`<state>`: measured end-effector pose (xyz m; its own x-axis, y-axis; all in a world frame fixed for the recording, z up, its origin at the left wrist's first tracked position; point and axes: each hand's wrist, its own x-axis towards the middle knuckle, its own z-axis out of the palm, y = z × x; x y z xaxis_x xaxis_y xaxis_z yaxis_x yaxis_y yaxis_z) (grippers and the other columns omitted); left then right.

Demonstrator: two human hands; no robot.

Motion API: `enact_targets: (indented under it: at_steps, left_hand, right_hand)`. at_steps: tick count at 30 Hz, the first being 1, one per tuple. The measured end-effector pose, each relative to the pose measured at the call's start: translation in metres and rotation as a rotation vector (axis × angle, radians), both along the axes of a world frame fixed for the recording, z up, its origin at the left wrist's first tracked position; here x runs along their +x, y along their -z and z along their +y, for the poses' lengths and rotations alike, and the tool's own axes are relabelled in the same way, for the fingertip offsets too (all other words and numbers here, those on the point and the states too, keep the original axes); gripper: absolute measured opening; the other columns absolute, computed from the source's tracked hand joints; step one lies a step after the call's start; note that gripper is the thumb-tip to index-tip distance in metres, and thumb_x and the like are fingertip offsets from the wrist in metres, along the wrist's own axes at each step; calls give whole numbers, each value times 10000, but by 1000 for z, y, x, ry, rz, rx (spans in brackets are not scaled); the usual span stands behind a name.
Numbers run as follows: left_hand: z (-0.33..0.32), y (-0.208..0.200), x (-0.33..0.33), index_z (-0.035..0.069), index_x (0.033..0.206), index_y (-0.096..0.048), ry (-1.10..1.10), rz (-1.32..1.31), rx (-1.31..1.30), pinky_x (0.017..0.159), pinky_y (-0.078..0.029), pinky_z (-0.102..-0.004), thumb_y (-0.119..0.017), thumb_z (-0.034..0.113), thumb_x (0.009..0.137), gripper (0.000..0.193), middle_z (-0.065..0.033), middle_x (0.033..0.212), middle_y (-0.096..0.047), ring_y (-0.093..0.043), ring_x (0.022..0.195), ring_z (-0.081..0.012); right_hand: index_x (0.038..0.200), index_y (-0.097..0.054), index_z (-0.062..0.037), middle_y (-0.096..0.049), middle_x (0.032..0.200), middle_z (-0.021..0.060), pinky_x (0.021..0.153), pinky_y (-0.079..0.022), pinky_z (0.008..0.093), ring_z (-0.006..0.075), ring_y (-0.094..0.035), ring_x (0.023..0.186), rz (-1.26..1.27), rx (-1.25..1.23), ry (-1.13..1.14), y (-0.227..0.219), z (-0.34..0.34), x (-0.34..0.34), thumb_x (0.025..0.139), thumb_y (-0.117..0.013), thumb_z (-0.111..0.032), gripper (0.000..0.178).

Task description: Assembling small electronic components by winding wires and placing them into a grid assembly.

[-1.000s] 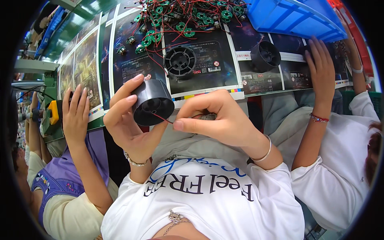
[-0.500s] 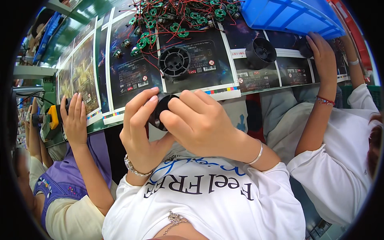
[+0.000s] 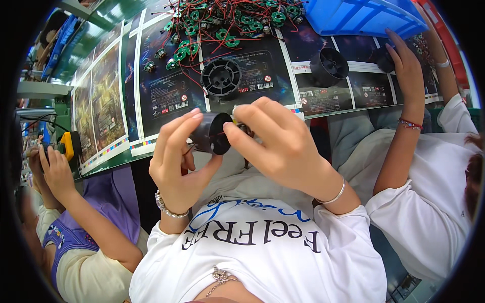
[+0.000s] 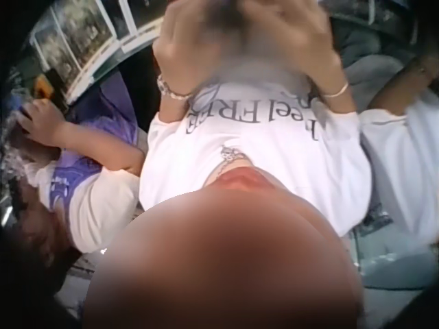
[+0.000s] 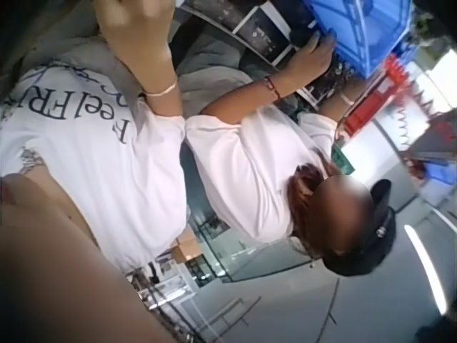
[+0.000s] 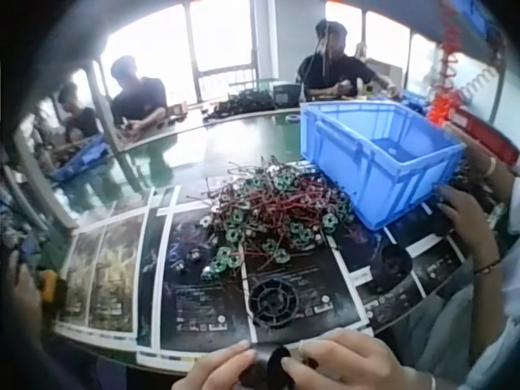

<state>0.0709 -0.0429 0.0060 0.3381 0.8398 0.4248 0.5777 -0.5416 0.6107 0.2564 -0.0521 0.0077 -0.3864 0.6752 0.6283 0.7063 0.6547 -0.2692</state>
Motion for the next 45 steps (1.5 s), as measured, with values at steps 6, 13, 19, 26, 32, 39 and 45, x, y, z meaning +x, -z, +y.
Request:
enact_targets:
  at_steps: [6, 13, 19, 26, 32, 39, 45]
  left_hand:
    - [3, 5, 0, 82, 1060, -703, 30, -167, 105, 575, -495, -217, -773, -31, 491, 585, -98, 1113, -682, -604, 701, -121]
    - [3, 3, -3, 62, 1039, -709, 19, -52, 144, 679, -557, -233, -780, -38, 479, 574, -110, 1084, -693, -671, 818, -166]
    - [2, -3, -3, 58, 1039, -708, 44, -85, 104, 673, -558, -237, -782, -38, 480, 572, -103, 1069, -695, -669, 811, -169]
    - [7, -1, -3, 74, 1033, -714, 121, -195, 124, 494, -447, -212, -792, 22, 489, 552, -84, 1090, -690, -554, 569, -117]
    - [0, -5, 2, 56, 1129, -631, 264, -473, 20, 594, -530, -257, -864, 70, 520, 652, -158, 1045, -678, -642, 730, -196]
    - [2, 4, 47, 19, 1001, -675, 139, -797, 340, 501, -486, -229, -837, 69, 536, 495, -140, 990, -677, -601, 622, -150]
    - [10, -3, 34, 43, 1015, -638, 206, -567, 275, 535, -514, -242, -866, 111, 550, 523, -147, 1022, -657, -624, 677, -173]
  right_hand:
    - [889, -715, -20, -632, 923, 76, 576, -431, 247, 155, -526, 683, 220, -203, 19, -7, -5, 1, 656, -699, 51, 244]
    - [930, -730, -16, -645, 907, 77, 538, -399, 210, 124, -527, 640, 377, -251, 15, -1, -4, -1, 651, -711, 88, 299]
    - [920, -730, -19, -658, 893, 84, 552, -411, 204, 130, -550, 658, 427, -393, -32, -8, -2, 10, 638, -721, 79, 298]
    - [897, -716, -22, -664, 918, 95, 574, -451, 219, 151, -572, 666, 561, -505, -160, -12, -3, 13, 637, -713, 73, 277]
    - [889, -694, -15, -665, 925, 99, 620, -468, 206, 139, -575, 689, 1114, -771, -421, 13, -5, 9, 655, -704, 82, 254]
    - [868, -655, 2, -640, 922, 95, 681, -478, 222, 142, -563, 743, 1823, -1065, -442, 22, -26, -29, 701, -679, 82, 187]
    - [852, -645, -6, -618, 894, 77, 653, -468, 218, 140, -546, 717, 1689, -869, -368, 19, -12, -28, 718, -675, 68, 155]
